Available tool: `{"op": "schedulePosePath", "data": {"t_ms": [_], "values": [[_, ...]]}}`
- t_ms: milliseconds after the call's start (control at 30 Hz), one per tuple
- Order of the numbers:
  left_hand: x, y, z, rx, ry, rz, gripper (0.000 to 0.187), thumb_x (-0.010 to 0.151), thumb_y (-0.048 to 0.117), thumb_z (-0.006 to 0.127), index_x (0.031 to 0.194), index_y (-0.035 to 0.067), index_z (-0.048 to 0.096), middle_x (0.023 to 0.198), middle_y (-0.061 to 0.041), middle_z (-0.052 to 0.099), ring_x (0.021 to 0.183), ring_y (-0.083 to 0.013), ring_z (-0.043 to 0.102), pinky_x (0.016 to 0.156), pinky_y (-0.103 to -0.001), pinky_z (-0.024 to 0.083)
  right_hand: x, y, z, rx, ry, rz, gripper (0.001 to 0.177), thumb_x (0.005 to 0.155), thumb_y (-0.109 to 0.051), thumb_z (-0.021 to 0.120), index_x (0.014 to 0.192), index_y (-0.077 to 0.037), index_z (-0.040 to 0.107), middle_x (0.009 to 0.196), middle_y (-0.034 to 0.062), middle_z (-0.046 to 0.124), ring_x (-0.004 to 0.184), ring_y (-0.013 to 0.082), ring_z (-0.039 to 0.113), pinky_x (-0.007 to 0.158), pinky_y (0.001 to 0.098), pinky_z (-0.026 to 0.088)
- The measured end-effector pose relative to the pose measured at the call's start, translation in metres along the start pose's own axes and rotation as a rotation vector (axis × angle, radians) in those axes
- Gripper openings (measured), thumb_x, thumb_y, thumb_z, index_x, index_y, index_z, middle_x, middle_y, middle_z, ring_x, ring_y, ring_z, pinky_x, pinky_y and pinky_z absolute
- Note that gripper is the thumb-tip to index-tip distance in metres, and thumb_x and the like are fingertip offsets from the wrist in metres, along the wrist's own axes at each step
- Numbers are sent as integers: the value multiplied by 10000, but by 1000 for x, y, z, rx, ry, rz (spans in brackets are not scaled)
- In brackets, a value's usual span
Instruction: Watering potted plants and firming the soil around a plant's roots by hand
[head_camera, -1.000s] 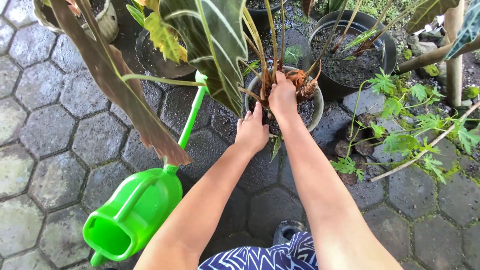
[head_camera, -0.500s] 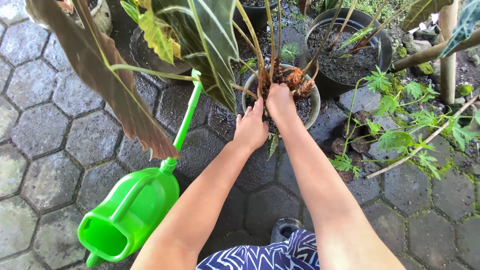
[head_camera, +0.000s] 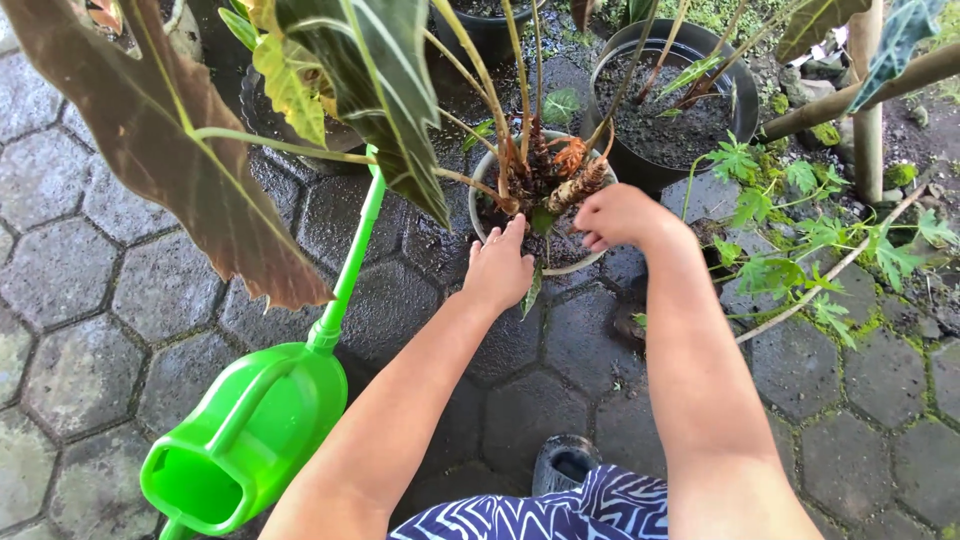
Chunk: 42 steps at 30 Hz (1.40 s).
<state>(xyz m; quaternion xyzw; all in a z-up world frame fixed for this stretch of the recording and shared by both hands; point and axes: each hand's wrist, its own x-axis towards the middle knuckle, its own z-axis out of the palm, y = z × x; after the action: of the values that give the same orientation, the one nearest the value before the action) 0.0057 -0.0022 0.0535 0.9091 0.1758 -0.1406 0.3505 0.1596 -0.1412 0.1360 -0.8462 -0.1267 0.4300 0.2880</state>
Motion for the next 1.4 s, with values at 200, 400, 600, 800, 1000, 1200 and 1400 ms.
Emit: {"op": "schedulePosePath", "data": {"t_ms": [200,400,600,800,1000,1200,1400], "values": [[23,11,1,-239,294,227,576,1003,182,501,1568,104,422,1428,-231,580,1335,-419,548,1116,-525,433,45,51,-23,21,499,-315,139,934,-154,741,1053,-82,753,681,150,715,530,178,707,494,300,591],[63,36,-6,-264,556,412,457,982,111,521,1433,59,567,1341,-254,637,1276,-426,582,1119,-514,453,121,72,-8,0,862,-642,175,873,-145,842,1037,-182,793,886,86,762,846,292,747,751,408,608],[105,47,-17,-286,646,329,388,994,193,563,1370,146,644,1322,-167,676,1267,-355,605,1119,-472,455,144,69,-6,82,778,-537,278,873,-341,826,1133,-249,789,952,56,757,942,253,737,826,402,602],[159,34,-7,-228,491,87,223,912,420,657,1099,381,771,1094,134,767,1120,-144,690,1001,-335,534,128,52,-4,113,743,-560,256,857,-382,803,1074,-247,794,1033,58,753,1040,299,713,897,429,573],[146,39,-19,-143,442,-34,153,813,409,708,936,353,778,859,62,769,1000,-207,719,905,-382,575,131,54,-4,176,703,-578,256,887,-399,771,1078,-229,782,1072,71,741,1075,293,703,902,425,563],[149,22,-9,-189,341,-161,137,827,407,710,945,432,774,837,122,763,962,-138,728,867,-340,594,126,54,-4,237,673,-593,241,885,-358,772,1058,-190,783,1027,106,731,1033,315,710,869,429,569],[139,35,-18,-201,309,-180,160,839,333,702,977,347,782,881,61,778,1008,-198,728,925,-384,580,123,50,-8,224,661,-536,249,838,-386,799,995,-191,793,951,69,751,965,255,733,832,410,580]]}}
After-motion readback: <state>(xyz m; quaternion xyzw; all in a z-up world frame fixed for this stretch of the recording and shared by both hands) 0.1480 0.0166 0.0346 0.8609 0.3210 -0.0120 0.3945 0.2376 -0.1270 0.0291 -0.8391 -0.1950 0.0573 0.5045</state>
